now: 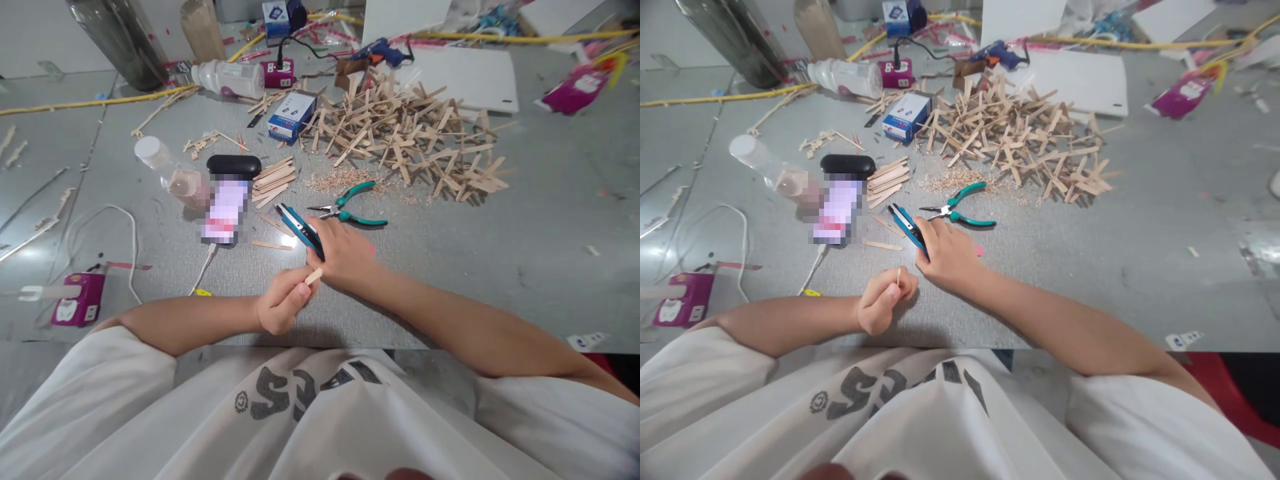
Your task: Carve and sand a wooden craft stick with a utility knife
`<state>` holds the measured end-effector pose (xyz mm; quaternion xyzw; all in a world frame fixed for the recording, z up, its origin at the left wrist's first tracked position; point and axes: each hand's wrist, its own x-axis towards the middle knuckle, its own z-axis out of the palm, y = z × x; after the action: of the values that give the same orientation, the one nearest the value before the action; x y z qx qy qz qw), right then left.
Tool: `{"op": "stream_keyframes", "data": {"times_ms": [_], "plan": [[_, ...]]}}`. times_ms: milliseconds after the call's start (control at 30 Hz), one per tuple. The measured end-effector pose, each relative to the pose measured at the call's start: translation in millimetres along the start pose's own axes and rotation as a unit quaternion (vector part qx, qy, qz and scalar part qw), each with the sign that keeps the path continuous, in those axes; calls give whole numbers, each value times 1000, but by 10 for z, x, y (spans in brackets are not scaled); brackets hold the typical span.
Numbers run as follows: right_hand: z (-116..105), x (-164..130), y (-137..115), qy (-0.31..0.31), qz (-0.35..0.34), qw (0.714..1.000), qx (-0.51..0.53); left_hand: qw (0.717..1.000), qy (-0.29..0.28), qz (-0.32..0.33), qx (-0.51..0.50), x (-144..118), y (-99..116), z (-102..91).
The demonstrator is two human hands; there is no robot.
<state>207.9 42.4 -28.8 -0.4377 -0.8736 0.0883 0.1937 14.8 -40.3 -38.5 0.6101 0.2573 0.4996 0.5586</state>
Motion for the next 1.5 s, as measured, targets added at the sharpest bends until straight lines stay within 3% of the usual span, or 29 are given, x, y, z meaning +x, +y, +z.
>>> {"op": "stream_keyframes", "data": {"times_ms": [267, 400, 467, 567, 700, 833, 933, 1067, 1233, 1500], "plan": [[58, 48, 177, 30, 11, 991, 132, 1000, 21, -7, -7, 125, 149, -105], [-26, 22, 230, 88, 33, 978, 185, 998, 43, -32, -22, 184, 217, -112], [-104, -50, 251, 146, 52, 959, 235, 996, 61, -46, -36, 212, 242, -113], [-197, -185, 249, 213, 61, 906, 361, 992, 78, -78, -61, 246, 263, -116], [-202, -267, 209, 199, 45, 863, 461, 984, 94, -124, -91, 274, 271, -127], [-130, -273, 187, 173, 20, 844, 507, 975, 97, -164, -114, 298, 271, -158], [-113, -330, 165, 143, 0, 850, 508, 968, 96, -192, -133, 315, 257, -193], [-169, -384, 163, 105, -44, 877, 467, 959, 98, -218, -153, 333, 245, -226], [-224, -290, 204, 85, -116, 898, 416, 954, 98, -235, -160, 380, 312, -236], [-276, -285, 280, 40, -97, 947, 303, 952, 93, -242, -164, 437, 283, -226]]}}
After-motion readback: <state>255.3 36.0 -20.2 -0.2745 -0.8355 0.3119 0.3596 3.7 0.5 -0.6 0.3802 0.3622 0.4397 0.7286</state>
